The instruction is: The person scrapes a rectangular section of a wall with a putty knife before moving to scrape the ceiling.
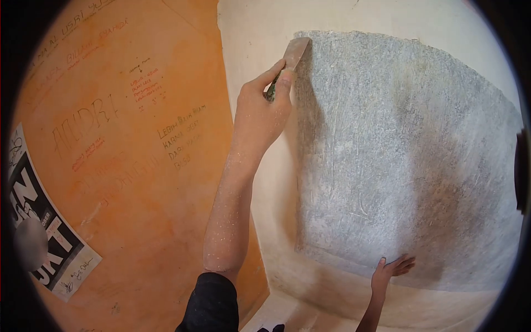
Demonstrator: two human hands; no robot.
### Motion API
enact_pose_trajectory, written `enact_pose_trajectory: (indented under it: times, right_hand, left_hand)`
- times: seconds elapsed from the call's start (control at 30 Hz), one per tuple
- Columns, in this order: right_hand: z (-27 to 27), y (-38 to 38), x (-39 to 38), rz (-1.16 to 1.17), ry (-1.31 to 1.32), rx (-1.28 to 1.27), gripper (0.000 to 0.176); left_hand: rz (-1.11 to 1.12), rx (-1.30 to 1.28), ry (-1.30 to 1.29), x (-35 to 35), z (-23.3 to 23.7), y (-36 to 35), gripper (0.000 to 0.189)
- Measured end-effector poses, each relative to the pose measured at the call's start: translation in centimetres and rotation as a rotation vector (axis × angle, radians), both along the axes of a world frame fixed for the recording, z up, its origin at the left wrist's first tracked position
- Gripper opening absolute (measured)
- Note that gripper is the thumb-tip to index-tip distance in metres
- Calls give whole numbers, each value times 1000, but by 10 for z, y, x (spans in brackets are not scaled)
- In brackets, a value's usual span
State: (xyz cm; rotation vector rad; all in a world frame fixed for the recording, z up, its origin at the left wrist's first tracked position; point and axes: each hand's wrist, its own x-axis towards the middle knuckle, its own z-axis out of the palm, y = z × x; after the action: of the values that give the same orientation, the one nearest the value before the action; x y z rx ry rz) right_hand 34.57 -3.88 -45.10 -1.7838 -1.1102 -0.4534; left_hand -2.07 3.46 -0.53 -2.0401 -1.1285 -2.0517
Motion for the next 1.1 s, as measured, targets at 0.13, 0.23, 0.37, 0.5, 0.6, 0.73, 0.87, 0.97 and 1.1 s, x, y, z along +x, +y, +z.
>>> enact_pose_trajectory:
  times: [0.13,0.23,0.37,0.5,0.6,0.73,0.87,0.97,1.1]
  right_hand:
    - [-6,4,3,-11,7,3,90]
    - [-6,2,2,5,-20,3,90]
    - [-6,6,5,-12,-6,15,89]
    - [-2,1,2,-4,10,-4,89]
    - [-3,4,1,-29,-24,18,89]
    - [0,0,0,-18,3,-5,88]
    - [6,2,-5,-35,-15,25,88]
    - [-7,4,2,-40,-7,-3,88]
    - [-7,7,5,-45,13,-12,88]
  left_hand:
    - [2,3,-25,4,0,4,44]
    - [-2,-50,-27,0,2,-3,43]
    - [13,-40,-16,2,1,2,43]
    - [31,-32,-5,-1,-4,-2,44]
    - [19,-42,1,3,3,0,44]
    - [20,-15,12,-2,-4,2,45]
    - [3,93,17,0,1,12,45]
    - [7,-25,1,0,-2,6,44]
    - [-14,4,-4,4,14,4,45]
